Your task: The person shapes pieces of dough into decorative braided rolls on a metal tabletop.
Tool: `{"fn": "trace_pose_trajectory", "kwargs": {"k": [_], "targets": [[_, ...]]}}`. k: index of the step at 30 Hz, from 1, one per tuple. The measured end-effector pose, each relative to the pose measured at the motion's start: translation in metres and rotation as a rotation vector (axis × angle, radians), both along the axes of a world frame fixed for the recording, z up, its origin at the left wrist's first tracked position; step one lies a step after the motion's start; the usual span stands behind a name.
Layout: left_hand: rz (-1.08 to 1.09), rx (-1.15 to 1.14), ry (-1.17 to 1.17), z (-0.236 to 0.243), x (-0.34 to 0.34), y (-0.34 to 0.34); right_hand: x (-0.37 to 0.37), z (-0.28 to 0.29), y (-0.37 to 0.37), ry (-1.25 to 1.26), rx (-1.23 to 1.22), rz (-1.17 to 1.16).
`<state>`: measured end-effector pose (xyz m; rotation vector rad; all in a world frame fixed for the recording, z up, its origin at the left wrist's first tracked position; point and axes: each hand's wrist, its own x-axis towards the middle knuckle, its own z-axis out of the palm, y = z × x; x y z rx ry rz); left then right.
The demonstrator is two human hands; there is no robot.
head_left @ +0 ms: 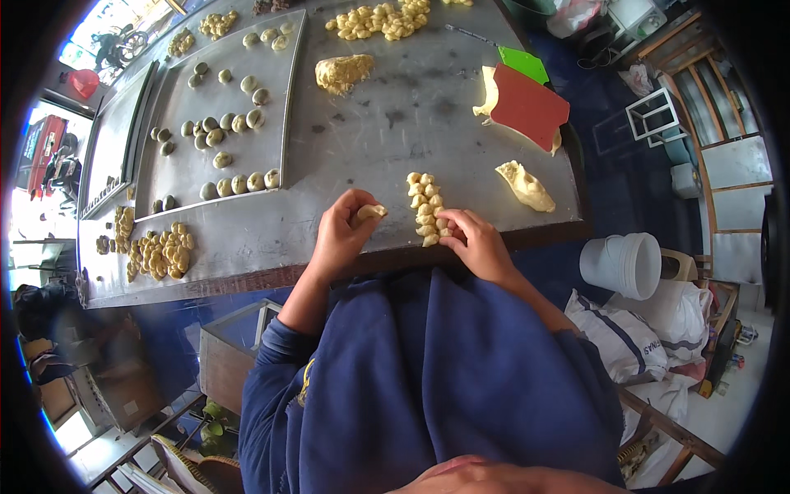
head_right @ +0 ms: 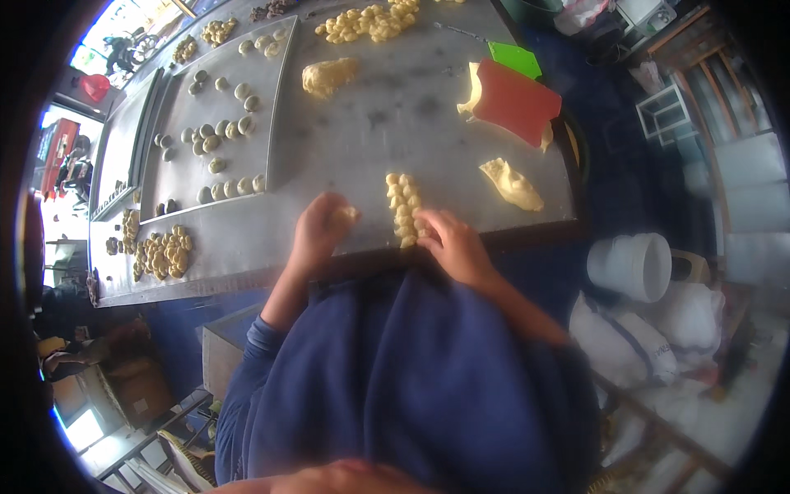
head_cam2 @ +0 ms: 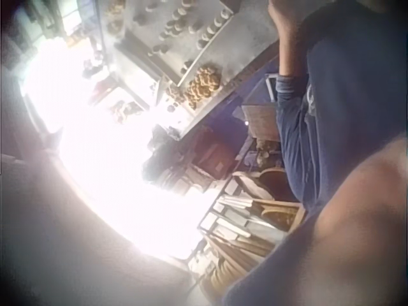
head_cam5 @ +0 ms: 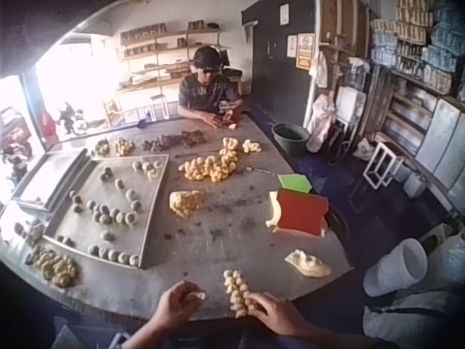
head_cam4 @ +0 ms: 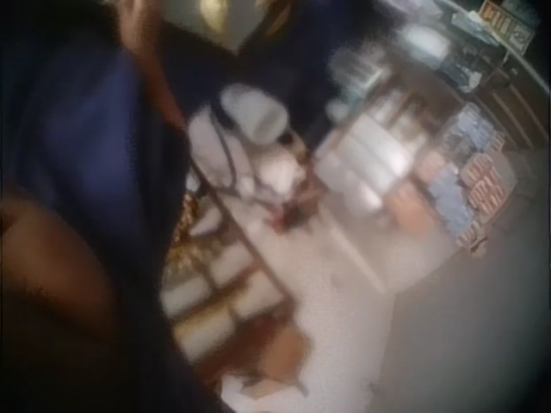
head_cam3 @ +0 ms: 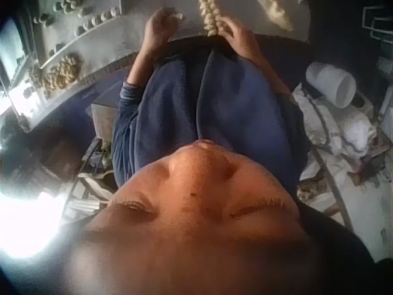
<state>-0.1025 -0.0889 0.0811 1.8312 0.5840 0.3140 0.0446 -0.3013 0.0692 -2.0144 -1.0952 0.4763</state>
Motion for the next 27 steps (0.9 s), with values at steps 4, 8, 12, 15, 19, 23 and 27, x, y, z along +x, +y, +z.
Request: {"fn": "trace_pose_trajectory", "kwargs": {"k": [4, 8, 12, 15, 19, 23, 27], "targets": [[-0.13, 0.217, 0.149, -0.004, 0.002, 0.0, -0.003, 0.019, 0.015, -0.052, 0.002, -0.002], [-0.266, -0.057, -0.013, 0.004, 0.006, -0.013, -0.013, 0.026, 0.042, -0.253, 0.396, 0.141], [-0.278, -0.16, -0.036, 0.016, 0.007, -0.016, -0.01, 0.018, 0.05, -0.187, 0.364, 0.221], [-0.205, -0.12, -0.093, 0.005, 0.007, -0.014, -0.011, 0.02, 0.048, 0.148, 0.239, 0.164], [-0.011, 0.177, -0.124, -0.008, 0.008, -0.007, -0.005, 0.012, 0.044, 1.027, 0.256, 0.11], [0.128, 0.134, 0.031, -0.009, 0.003, 0.003, 0.023, 0.004, 0.047, 0.684, 0.512, 0.013], [0.138, 0.225, -0.016, -0.007, -0.001, -0.002, 0.053, -0.008, 0.051, -0.227, 0.327, -0.019]]}}
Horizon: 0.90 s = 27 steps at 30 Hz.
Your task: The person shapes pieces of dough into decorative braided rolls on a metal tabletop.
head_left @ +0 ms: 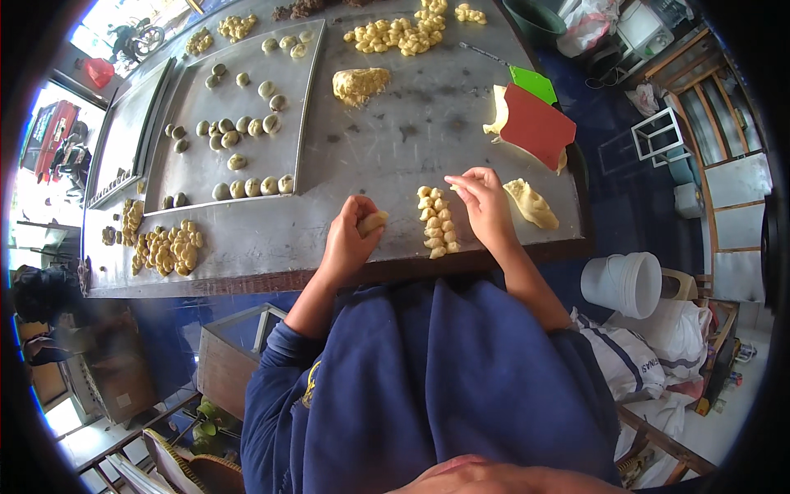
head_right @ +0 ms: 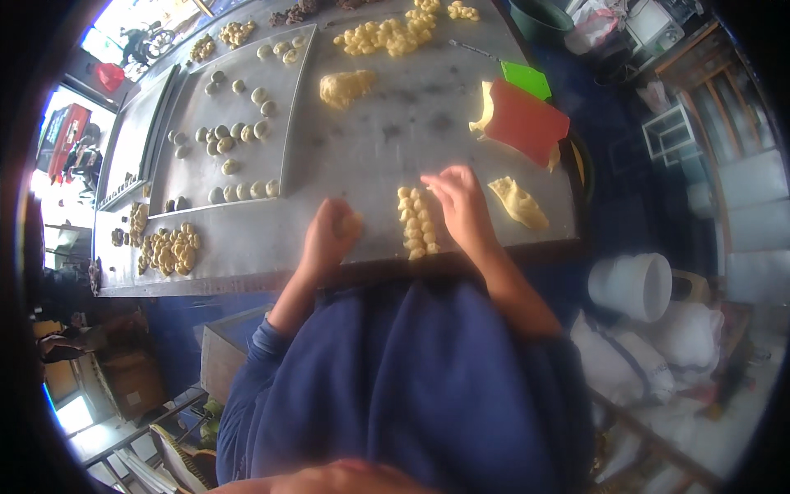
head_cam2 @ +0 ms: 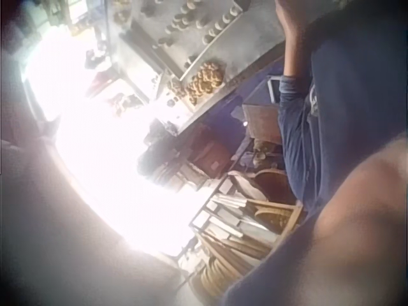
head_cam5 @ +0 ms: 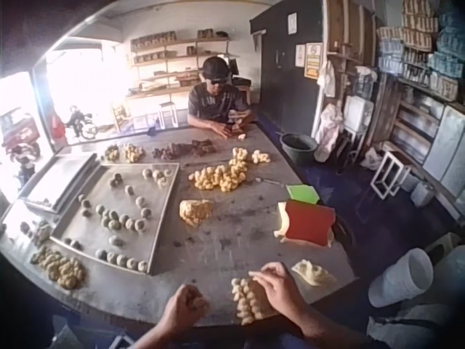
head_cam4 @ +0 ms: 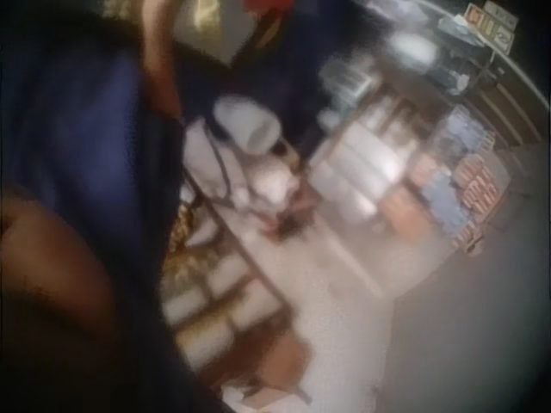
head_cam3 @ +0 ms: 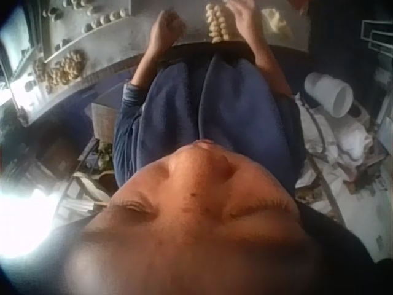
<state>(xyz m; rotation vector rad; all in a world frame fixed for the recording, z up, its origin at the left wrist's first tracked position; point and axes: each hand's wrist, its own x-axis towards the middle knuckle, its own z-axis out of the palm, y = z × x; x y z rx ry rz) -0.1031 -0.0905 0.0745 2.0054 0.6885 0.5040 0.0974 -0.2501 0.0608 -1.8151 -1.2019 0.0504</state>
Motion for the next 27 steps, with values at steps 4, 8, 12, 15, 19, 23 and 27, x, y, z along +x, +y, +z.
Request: {"fn": "trace_pose_trajectory", "kwargs": {"k": [4, 8, 12, 15, 19, 23, 27], "targets": [[-0.064, -0.069, 0.026, 0.001, 0.001, -0.002, -0.003, -0.03, 0.007, 0.109, -0.151, -0.13], [-0.124, 0.228, -0.012, -0.011, 0.0, 0.004, -0.006, -0.024, 0.005, -0.224, -0.193, -0.077], [-0.179, -0.255, -0.015, -0.004, 0.003, -0.005, -0.047, 0.019, 0.014, -0.04, 0.089, 0.205], [-0.363, -0.428, -0.05, 0.008, 0.005, -0.01, -0.063, 0.026, 0.012, -0.062, 0.006, 0.253], [-0.29, -0.52, -0.122, 0.006, 0.007, -0.011, -0.065, 0.031, 0.009, 0.241, -0.118, 0.195], [-0.208, -0.113, -0.08, 0.005, 0.008, -0.009, -0.053, 0.009, -0.002, 1.171, -0.065, 0.321], [-0.146, -0.067, -0.06, 0.005, 0.011, -0.008, -0.05, 0.007, -0.005, 1.363, 0.074, 0.245]]}}
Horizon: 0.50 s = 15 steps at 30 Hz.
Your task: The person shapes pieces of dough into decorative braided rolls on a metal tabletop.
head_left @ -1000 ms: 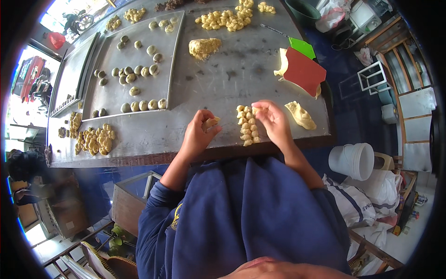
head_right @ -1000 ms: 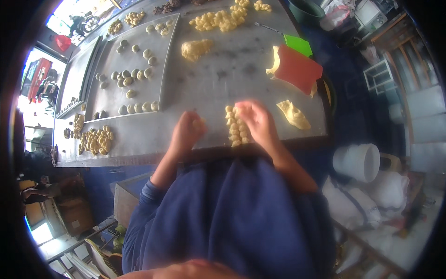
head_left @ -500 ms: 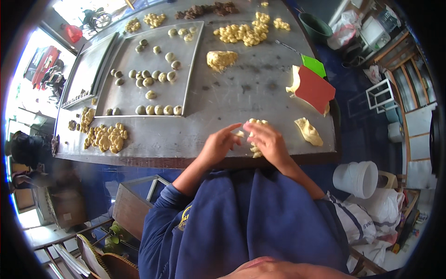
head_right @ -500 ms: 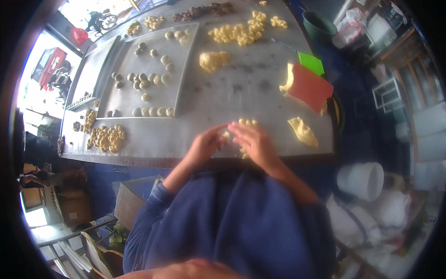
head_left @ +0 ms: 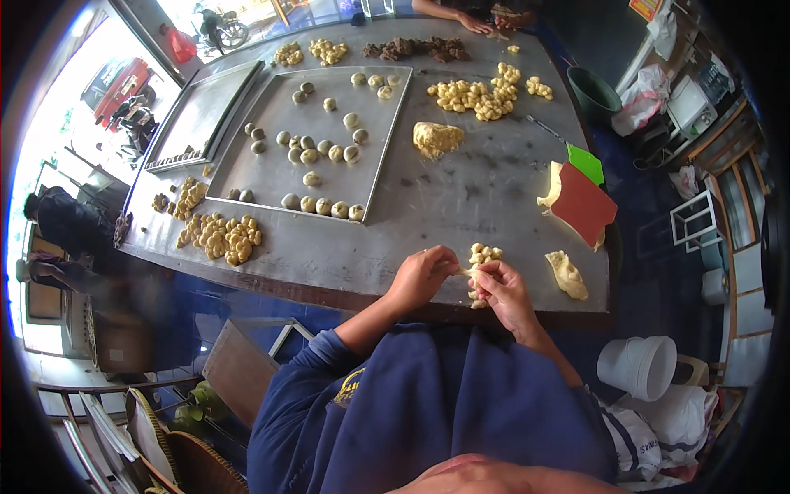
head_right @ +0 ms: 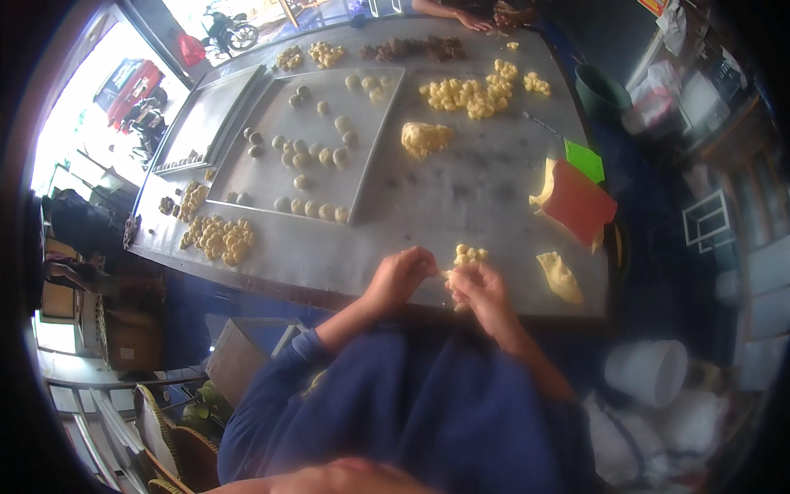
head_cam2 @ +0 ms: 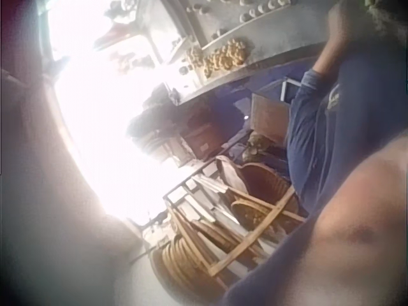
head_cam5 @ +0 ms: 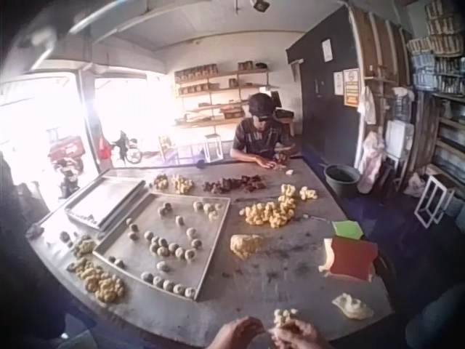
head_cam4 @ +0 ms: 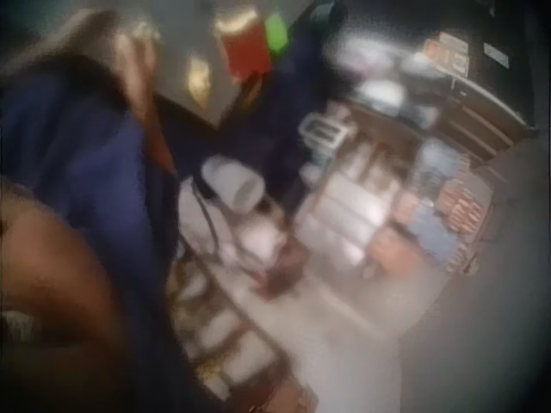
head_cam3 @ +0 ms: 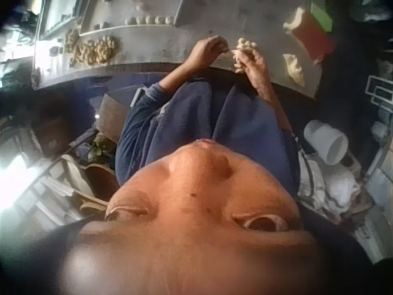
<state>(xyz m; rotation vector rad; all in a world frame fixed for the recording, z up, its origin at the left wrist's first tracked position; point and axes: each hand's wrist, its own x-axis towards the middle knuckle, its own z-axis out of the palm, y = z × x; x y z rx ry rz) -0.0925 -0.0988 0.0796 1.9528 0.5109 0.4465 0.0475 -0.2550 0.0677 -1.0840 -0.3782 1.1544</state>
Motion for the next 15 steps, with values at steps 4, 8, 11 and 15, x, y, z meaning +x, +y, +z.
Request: {"fn": "trace_pose_trajectory", "kwargs": {"k": [4, 8, 11, 15], "targets": [[0.057, 0.076, 0.005, -0.009, 0.001, 0.002, 0.01, -0.009, -0.007, 0.091, 0.152, -0.05], [0.139, 0.028, 0.04, -0.013, -0.005, 0.008, 0.031, -0.004, -0.011, -0.378, 0.012, -0.25], [0.131, 0.068, -0.005, -0.014, -0.005, 0.007, 0.045, -0.016, -0.015, -1.45, -0.153, -0.216], [0.07, -0.083, 0.005, -0.013, -0.004, 0.003, 0.027, -0.033, -0.005, -1.281, -0.324, -0.288]]}}
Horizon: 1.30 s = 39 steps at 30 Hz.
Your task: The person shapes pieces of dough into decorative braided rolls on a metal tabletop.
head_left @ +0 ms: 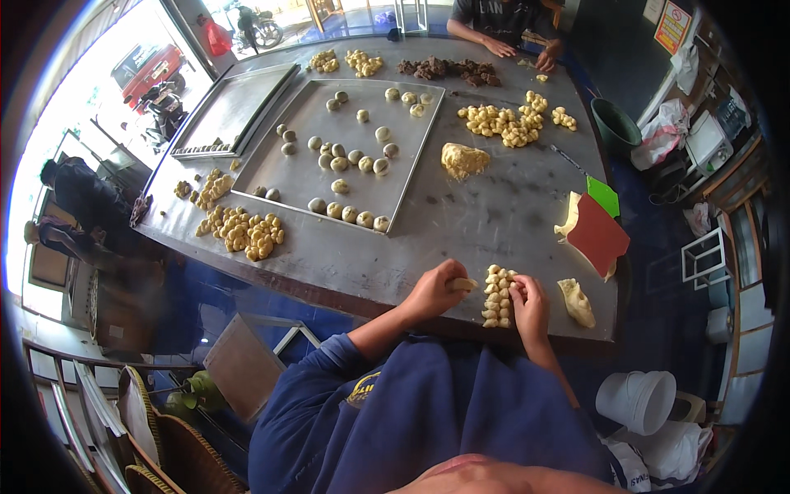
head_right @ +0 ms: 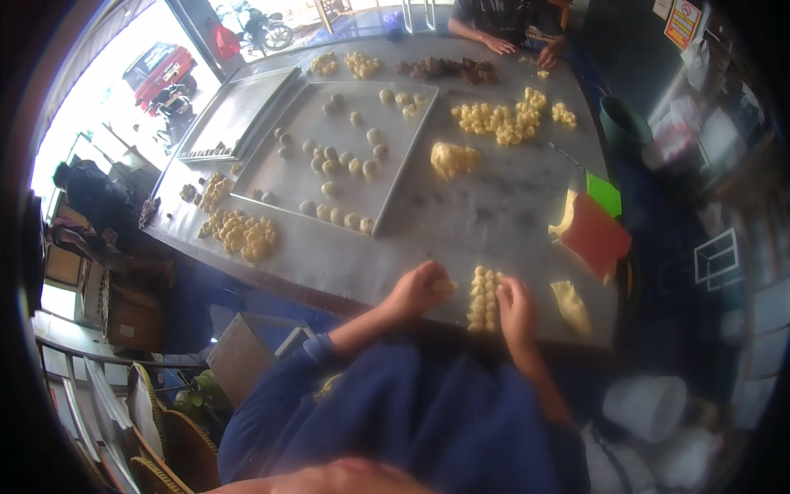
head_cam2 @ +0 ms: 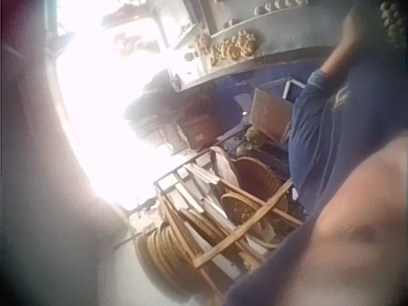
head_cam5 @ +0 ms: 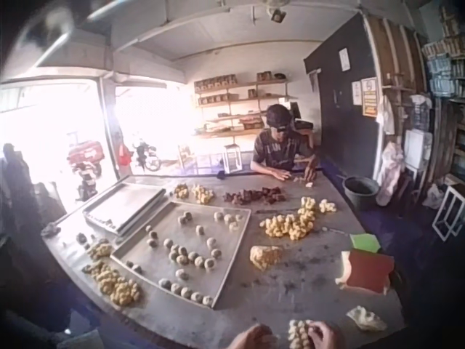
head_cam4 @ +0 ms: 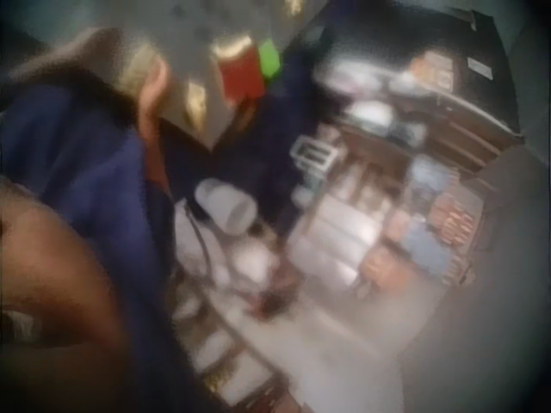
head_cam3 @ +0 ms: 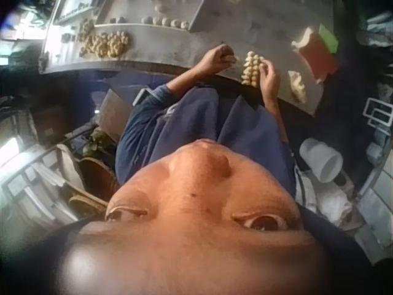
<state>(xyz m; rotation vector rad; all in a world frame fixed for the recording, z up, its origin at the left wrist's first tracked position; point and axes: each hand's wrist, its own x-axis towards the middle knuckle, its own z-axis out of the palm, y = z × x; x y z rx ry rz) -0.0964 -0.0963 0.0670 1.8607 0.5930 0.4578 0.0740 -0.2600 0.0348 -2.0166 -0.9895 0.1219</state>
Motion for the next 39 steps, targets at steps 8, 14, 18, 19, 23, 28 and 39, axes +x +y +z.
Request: {"fn": "trace_pose_trajectory", "kwargs": {"k": [8, 14, 18, 19, 23, 28, 39], "targets": [[-0.267, -0.327, -0.033, 0.006, 0.001, -0.007, -0.035, 0.045, 0.01, -0.121, 0.183, 0.286], [-0.299, -0.182, -0.046, 0.019, -0.001, -0.01, -0.038, 0.041, 0.009, -0.124, 0.086, 0.374], [-0.251, 0.062, -0.168, 0.001, 0.0, -0.004, -0.029, 0.032, 0.0, 0.995, 0.087, 0.331], [-0.205, 0.151, -0.158, -0.001, 0.001, -0.003, -0.028, 0.031, -0.001, 1.213, 0.243, 0.347], [-0.023, 0.061, -0.017, -0.004, -0.003, 0.005, -0.016, 0.034, -0.007, 1.024, 0.399, 0.259], [0.001, 0.004, -0.063, -0.008, -0.01, 0.01, 0.006, 0.023, -0.025, -0.305, -0.065, 0.091], [-0.262, -0.164, -0.001, -0.001, -0.002, -0.003, -0.038, 0.05, 0.0, -0.053, 0.142, 0.237]]}}
